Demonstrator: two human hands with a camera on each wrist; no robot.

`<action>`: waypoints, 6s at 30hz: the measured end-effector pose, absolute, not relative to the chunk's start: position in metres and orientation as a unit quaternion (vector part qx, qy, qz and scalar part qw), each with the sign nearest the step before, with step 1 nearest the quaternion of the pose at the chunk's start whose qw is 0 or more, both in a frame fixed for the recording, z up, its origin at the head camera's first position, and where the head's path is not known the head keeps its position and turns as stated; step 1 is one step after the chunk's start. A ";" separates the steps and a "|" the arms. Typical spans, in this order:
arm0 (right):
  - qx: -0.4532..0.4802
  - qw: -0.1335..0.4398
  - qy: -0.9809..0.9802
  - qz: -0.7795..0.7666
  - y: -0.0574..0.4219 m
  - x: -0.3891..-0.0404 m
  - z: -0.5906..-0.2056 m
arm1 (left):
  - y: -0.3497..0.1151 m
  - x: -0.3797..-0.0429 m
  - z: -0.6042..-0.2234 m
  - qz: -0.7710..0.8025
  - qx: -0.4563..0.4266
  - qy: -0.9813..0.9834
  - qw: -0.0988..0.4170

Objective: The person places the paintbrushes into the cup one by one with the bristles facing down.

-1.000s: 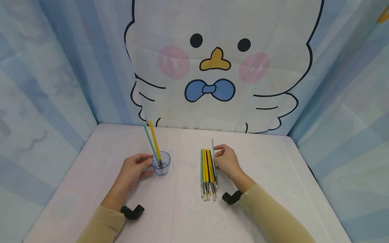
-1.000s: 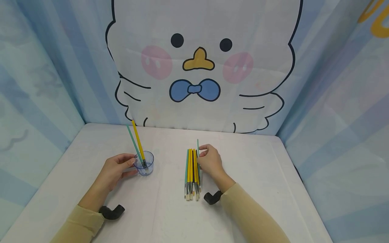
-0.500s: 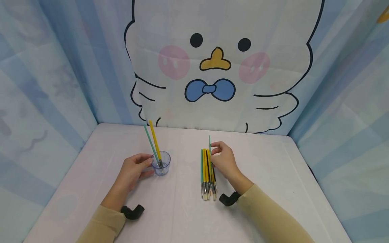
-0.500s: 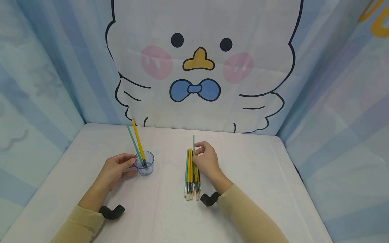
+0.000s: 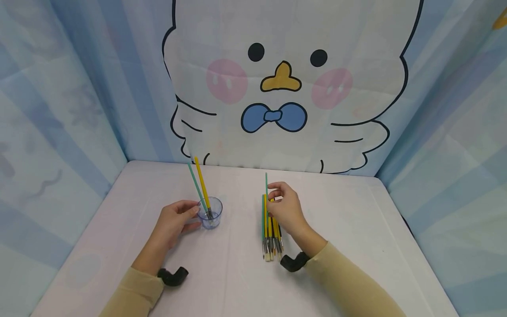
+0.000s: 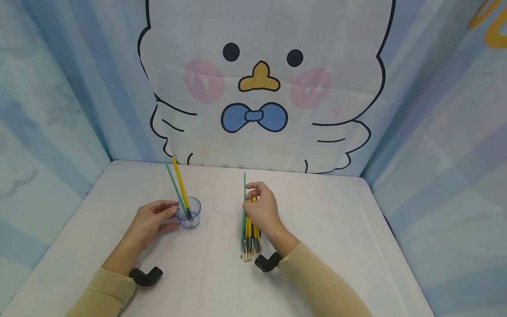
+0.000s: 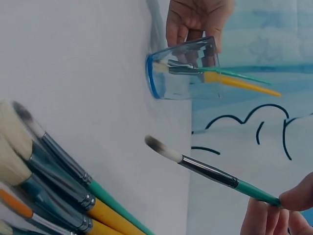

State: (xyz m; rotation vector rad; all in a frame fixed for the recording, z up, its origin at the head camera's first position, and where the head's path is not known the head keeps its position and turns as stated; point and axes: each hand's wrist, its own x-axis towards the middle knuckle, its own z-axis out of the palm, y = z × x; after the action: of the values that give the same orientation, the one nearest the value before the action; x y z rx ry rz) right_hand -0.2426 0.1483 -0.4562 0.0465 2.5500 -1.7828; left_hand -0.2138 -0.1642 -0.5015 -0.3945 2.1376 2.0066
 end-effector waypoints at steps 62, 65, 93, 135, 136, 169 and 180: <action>-0.094 -0.061 0.697 -0.709 0.050 -0.268 -0.435 | -0.163 -0.212 -0.500 0.685 -0.128 0.712 0.088; -0.101 -0.060 0.696 -0.709 0.047 -0.270 -0.437 | -0.163 -0.212 -0.501 0.684 -0.129 0.713 0.087; -0.163 -0.017 0.743 -0.648 0.026 -0.289 -0.468 | -0.165 -0.216 -0.502 0.682 -0.129 0.714 0.089; -0.120 0.015 0.765 -0.632 0.039 -0.290 -0.497 | -0.164 -0.213 -0.501 0.679 -0.120 0.719 0.088; -0.118 0.017 0.764 -0.634 0.041 -0.290 -0.498 | -0.163 -0.213 -0.501 0.680 -0.121 0.718 0.089; -0.061 0.036 0.760 -0.646 0.099 -0.282 -0.506 | -0.163 -0.213 -0.498 0.686 -0.122 0.711 0.090; -0.040 0.051 0.776 -0.628 0.122 -0.275 -0.502 | -0.163 -0.212 -0.497 0.682 -0.123 0.714 0.096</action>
State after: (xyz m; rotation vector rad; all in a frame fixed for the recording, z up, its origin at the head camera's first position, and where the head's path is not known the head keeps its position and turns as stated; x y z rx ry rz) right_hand -0.2748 0.1217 -0.5021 -0.1208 2.3606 -1.9097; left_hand -0.2123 -0.1625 -0.4974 -0.3635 2.1165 2.0226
